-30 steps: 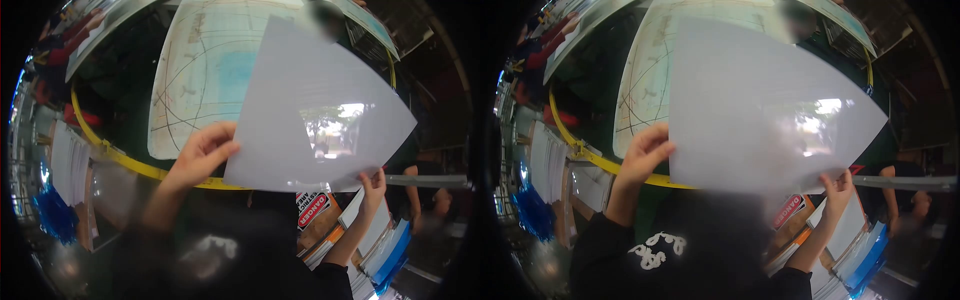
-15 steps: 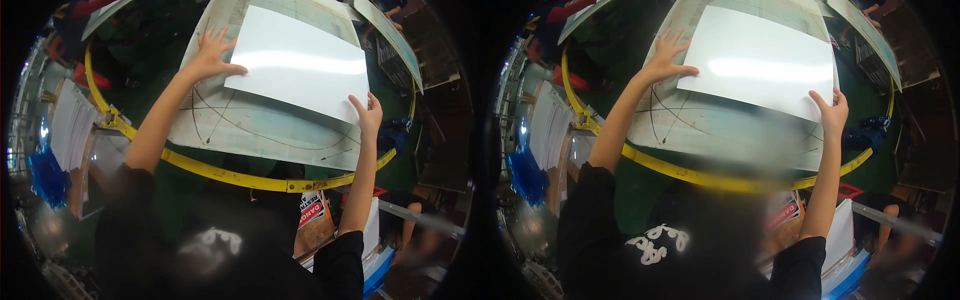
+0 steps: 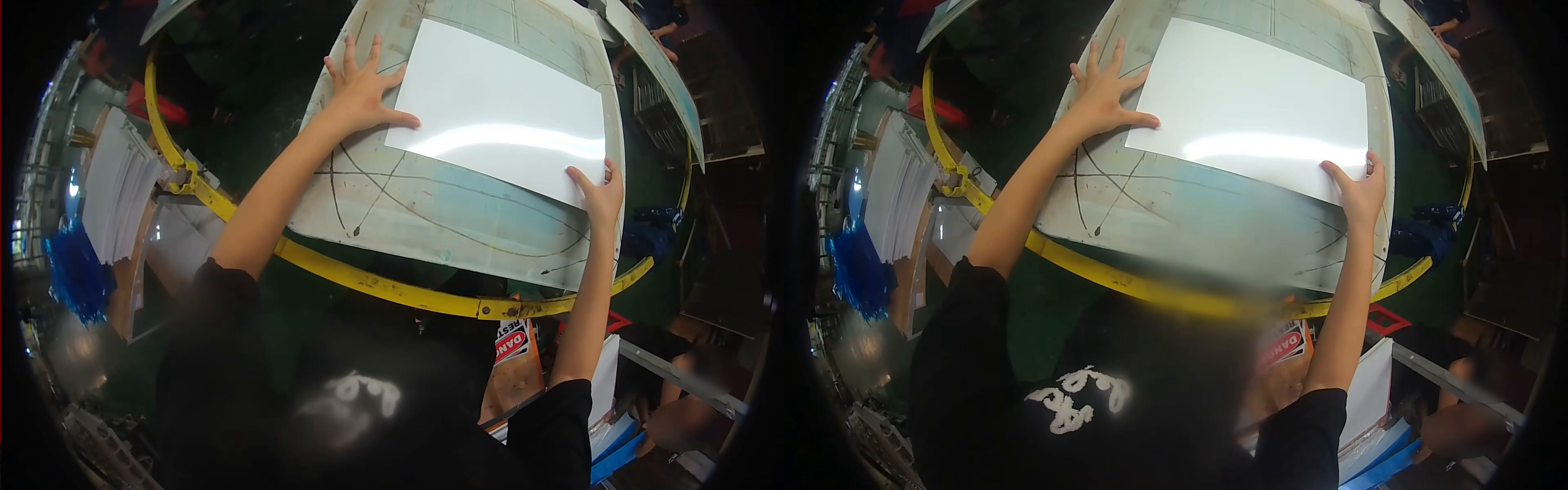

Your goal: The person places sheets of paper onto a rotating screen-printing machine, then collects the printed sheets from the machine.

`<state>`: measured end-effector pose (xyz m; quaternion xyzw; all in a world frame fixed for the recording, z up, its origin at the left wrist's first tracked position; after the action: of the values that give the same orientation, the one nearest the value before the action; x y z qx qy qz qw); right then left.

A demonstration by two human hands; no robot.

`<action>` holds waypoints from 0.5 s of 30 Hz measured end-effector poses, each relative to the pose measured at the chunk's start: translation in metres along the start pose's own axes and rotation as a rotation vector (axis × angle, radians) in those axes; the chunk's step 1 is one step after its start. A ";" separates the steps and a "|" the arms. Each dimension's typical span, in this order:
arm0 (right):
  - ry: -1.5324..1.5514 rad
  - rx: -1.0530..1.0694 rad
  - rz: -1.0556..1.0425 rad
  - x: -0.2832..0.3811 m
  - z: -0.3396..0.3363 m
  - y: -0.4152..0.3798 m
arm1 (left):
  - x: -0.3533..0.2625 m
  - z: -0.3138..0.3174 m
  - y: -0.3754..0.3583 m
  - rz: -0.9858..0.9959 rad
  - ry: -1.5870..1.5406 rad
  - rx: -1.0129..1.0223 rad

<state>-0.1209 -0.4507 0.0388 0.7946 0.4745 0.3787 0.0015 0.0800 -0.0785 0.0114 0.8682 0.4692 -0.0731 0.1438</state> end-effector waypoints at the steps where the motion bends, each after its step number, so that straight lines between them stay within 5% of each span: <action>1: 0.005 0.011 0.007 0.001 0.000 0.000 | 0.001 0.000 -0.001 -0.011 -0.005 0.002; 15: -0.041 0.042 0.041 -0.004 0.009 -0.004 | -0.001 -0.010 -0.012 -0.195 -0.049 0.004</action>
<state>-0.1199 -0.4481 0.0286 0.8117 0.4659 0.3520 -0.0133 0.0690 -0.0698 0.0191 0.8166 0.5478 -0.1091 0.1455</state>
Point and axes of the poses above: each hand's wrist, its own y-axis towards the middle knuckle, its own z-axis out of the palm, x = y × z, the point moved 10 cm from there along y, towards the middle knuckle, and after that the axes turned 7 degrees about -z, right-handed, at the moved point
